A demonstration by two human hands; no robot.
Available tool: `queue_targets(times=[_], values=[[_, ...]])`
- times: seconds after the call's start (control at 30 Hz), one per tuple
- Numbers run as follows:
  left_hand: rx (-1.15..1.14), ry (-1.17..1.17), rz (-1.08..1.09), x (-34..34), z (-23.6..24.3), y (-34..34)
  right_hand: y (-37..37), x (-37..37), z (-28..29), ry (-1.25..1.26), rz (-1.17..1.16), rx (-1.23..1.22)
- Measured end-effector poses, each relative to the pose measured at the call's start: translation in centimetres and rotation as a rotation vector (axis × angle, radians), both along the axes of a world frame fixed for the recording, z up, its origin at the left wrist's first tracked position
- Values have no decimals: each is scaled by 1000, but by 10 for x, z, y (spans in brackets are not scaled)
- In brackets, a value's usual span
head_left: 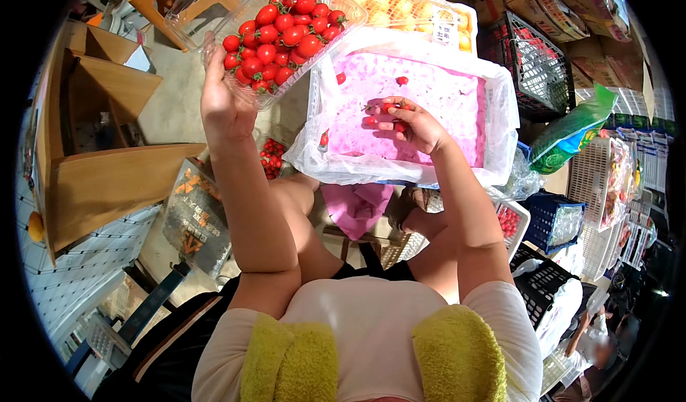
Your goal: The person sits on the floor and transfers small red fruits from a large pink-lined container into clear plastic clamshell containers. They arrange the fruit by hand, fill the containers, and place them into a white basket. The person also handles a container of green fruits.
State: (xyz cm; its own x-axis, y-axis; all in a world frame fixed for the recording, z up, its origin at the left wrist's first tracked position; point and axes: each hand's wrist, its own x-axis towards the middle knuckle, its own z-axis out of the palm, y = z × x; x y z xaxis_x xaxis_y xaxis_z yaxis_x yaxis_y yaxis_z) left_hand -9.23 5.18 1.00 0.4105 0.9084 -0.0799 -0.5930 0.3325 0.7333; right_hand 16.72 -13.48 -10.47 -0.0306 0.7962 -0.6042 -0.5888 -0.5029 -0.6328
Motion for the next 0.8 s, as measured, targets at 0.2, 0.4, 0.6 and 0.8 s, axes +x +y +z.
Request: queue_targets(times=[0.2, 0.4, 0.6, 0.8], values=[[75, -103, -39, -3, -21, 2, -5, -4, 31, 107, -221, 145], [21, -63, -109, 21, -6, -17, 27, -28, 130, -275, -516, 587], [-112, 28, -197, 39, -5, -29, 61, -62, 189, -1233, -26, 883], [-144, 42, -204, 34, 6, -33, 46, 24, 108, -1356, -414, 367]])
